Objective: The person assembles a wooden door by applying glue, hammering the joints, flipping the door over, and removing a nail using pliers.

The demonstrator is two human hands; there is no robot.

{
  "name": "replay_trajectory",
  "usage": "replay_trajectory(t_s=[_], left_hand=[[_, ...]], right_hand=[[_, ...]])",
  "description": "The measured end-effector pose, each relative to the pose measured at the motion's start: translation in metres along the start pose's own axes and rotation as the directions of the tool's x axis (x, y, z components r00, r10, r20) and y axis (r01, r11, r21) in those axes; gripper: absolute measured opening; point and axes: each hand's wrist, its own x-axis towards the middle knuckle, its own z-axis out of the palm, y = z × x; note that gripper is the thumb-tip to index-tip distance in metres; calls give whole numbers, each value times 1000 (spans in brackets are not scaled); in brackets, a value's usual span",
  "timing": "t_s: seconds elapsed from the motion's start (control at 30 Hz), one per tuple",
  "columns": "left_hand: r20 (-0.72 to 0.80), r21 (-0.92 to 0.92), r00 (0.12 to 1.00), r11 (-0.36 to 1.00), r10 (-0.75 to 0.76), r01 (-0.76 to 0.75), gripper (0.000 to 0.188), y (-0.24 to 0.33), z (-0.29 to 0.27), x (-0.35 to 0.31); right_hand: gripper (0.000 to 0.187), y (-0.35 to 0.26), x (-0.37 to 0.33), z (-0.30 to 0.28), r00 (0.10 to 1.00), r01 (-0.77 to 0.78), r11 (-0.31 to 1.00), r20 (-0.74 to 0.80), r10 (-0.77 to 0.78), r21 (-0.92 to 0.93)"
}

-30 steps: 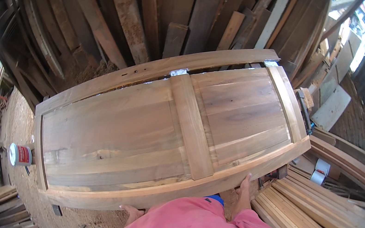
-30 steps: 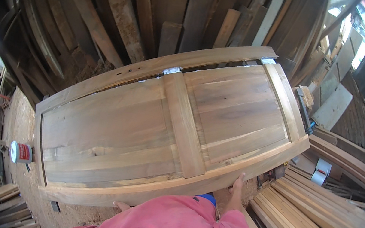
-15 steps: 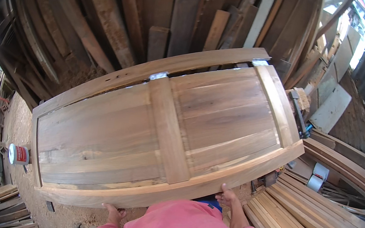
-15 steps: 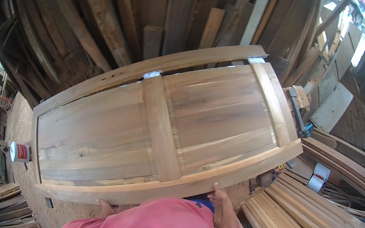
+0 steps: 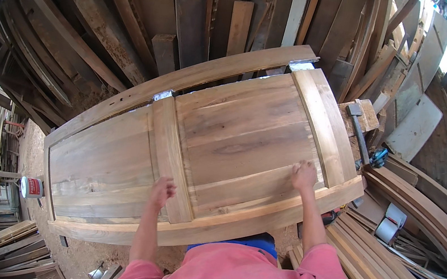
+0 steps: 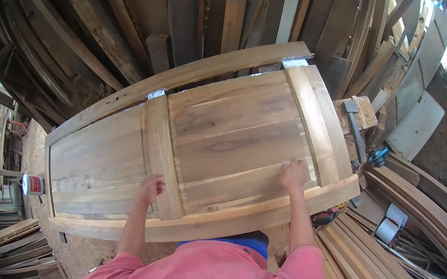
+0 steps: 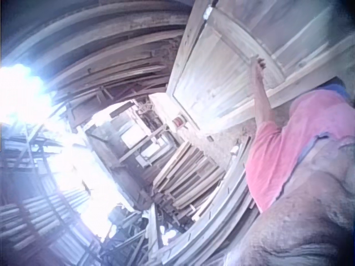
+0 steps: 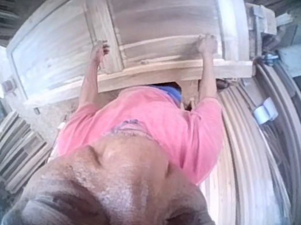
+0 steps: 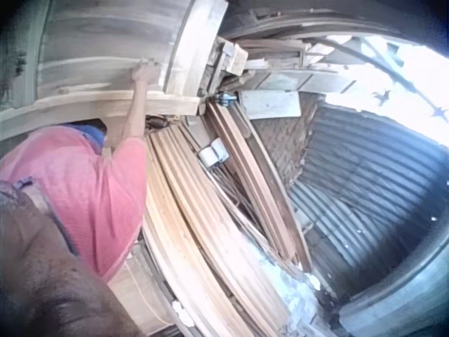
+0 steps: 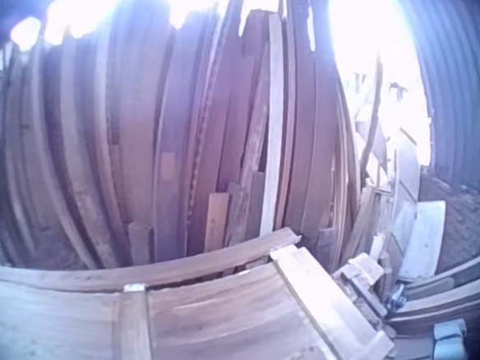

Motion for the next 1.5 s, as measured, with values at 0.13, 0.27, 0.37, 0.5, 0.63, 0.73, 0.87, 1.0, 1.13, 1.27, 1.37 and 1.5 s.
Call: replay_trajectory(t_s=[0.13,0.27,0.37,0.5,0.63,0.73,0.87,1.0,1.13,1.27,1.37,1.5], left_hand=[[213,612,907,674,364,-414,38,41,84,63],[287,734,790,405,542,-545,45,108,137,134],[262,840,683,186,682,-509,49,152,157,193],[336,848,609,49,719,-527,49,207,183,266],[296,908,647,4,703,-419,49,248,198,325],[365,896,545,-127,755,-425,50,250,200,383],[404,905,536,-239,741,-351,52,260,254,433],[276,960,743,-142,610,-240,50,263,282,463],[218,974,813,-166,540,-151,47,267,304,450],[232,971,819,-177,524,-162,46,273,301,444],[240,969,795,-185,558,-163,46,269,296,443],[244,970,792,-160,560,-185,46,272,301,443]], right_hand=[[56,10,46,21,983,-65,997,-170,70,36],[65,-27,52,41,946,-172,985,-277,166,2],[65,-29,53,61,909,-203,979,-375,181,-20],[62,-30,59,39,931,-211,977,-301,207,19],[48,50,134,-13,840,-76,997,-538,71,13],[58,102,209,-44,737,-403,915,-601,308,-26],[80,176,253,-26,855,-485,873,-178,487,57],[76,160,264,-33,831,-525,850,-187,524,50],[72,166,260,-32,830,-525,847,-169,531,81],[71,176,261,-33,864,-467,881,-172,472,73],[71,176,263,-35,875,-458,887,-143,462,64],[67,185,265,-37,894,-412,903,-138,426,123]])
